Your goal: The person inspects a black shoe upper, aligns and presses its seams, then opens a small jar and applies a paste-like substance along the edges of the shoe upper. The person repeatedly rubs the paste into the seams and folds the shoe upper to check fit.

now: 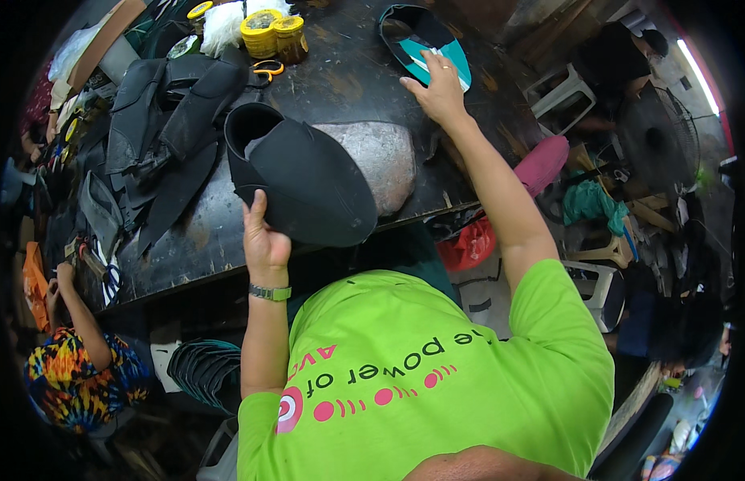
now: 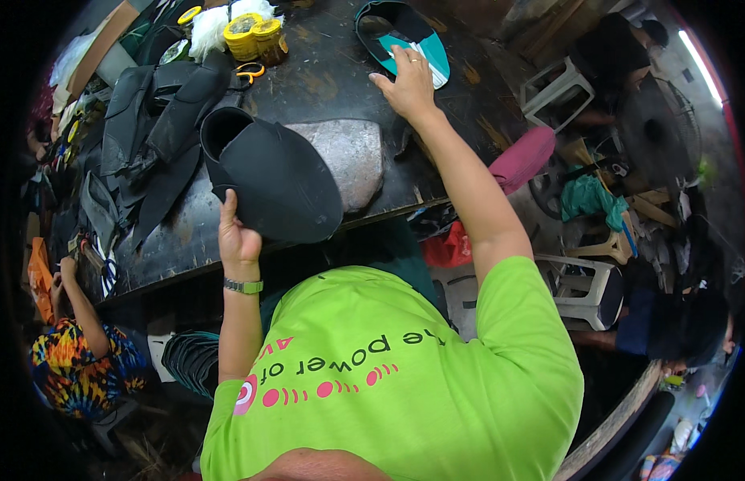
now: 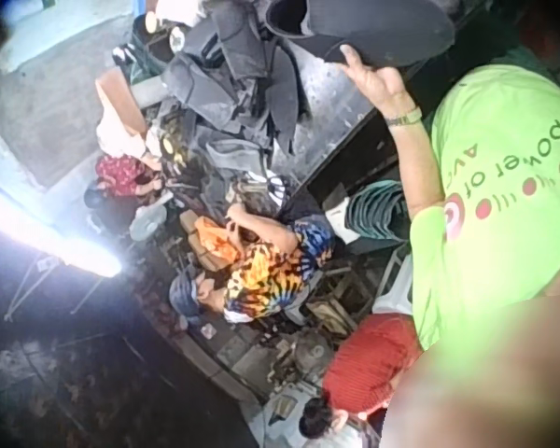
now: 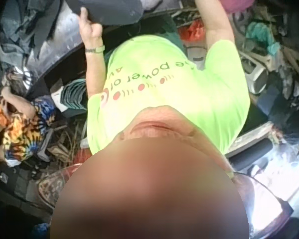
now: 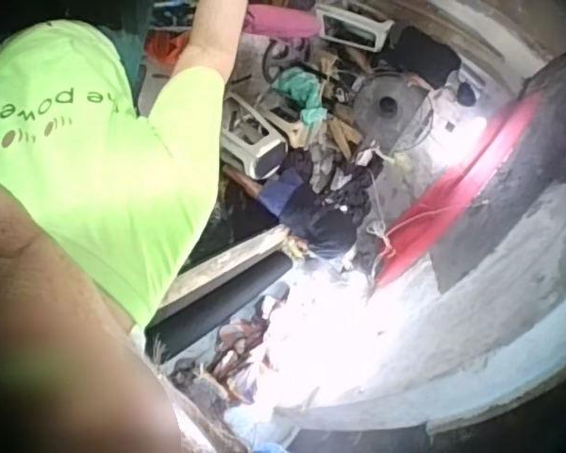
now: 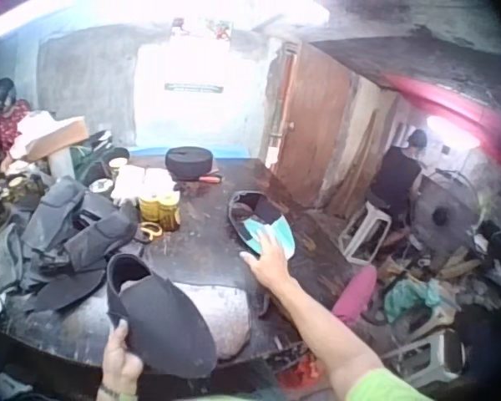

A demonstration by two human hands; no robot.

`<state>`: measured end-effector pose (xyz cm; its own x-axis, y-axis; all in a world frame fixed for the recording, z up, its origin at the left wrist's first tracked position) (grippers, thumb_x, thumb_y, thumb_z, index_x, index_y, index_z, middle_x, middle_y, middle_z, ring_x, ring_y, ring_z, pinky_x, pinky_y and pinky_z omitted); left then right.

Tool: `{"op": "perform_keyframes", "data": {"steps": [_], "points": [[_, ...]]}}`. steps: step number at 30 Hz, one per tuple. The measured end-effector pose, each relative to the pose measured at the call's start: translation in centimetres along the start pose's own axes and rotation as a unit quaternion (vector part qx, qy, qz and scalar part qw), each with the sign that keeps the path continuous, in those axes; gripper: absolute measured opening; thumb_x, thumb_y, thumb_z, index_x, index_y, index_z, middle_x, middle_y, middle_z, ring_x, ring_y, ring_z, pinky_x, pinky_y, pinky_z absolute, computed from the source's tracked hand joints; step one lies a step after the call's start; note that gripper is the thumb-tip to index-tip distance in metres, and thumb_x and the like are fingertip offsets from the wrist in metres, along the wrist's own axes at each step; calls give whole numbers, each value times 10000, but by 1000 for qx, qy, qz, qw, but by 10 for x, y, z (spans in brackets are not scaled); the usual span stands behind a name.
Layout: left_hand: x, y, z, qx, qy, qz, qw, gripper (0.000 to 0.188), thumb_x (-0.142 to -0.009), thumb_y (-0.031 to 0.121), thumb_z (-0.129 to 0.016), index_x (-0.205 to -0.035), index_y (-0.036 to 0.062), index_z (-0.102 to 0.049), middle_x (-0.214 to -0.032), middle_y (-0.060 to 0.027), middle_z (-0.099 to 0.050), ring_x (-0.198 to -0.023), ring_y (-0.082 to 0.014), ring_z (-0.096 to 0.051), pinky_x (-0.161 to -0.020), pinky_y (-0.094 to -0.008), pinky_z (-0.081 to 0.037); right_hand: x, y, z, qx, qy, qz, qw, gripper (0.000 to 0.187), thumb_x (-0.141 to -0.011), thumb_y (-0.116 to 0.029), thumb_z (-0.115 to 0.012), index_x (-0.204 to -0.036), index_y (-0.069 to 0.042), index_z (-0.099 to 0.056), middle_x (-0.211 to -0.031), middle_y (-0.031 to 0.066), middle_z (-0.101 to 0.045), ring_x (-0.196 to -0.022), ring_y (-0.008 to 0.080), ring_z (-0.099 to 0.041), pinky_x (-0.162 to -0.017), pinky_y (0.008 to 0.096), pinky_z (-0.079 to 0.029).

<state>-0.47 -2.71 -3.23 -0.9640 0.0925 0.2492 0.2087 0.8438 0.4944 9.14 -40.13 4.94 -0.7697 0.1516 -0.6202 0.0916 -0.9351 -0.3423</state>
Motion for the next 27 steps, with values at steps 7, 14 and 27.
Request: {"op": "perform_keyframes", "data": {"steps": [7,14,27], "points": [[-5,-6,1,4,-47,-6,999,362,-987,69,-621,-1335,117,-533,-1247,-54,-658,-1146,-211,-641,-1015,-379,-529,-43,49,-78,181,-212,-59,959,387,-920,-243,-595,-1250,-43,-566,-1142,271,-667,-1075,436,-644,-887,549,-503],[-5,-7,-5,22,-68,19,997,335,-1032,110,-556,-1362,99,-500,-1279,-73,-641,-1170,-221,-634,-1033,-407,-524,-70,-5,28,-433,-11,-133,892,277,-948,-152,-625,-1180,-2,-641,-960,129,-731,-880,241,-721,-837,384,-576],[-7,-8,1,70,-59,51,995,376,-1092,293,-422,-1367,57,-523,-1332,-75,-612,-1207,-244,-608,-1076,-429,-485,109,-130,-21,-681,-384,-397,481,390,-976,-140,-623,-1311,43,-545,-1207,179,-666,-1081,268,-676,-955,423,-549]]}}
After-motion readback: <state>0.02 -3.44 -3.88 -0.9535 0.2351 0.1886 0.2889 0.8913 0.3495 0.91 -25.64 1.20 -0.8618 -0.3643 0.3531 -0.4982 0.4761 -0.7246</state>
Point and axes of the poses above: each hand's wrist, its own x-axis away from the middle knuckle, its own z-axis out of the back of the hand, y = z × x, the point moved 5 cm from there along -x, towards the middle knuckle
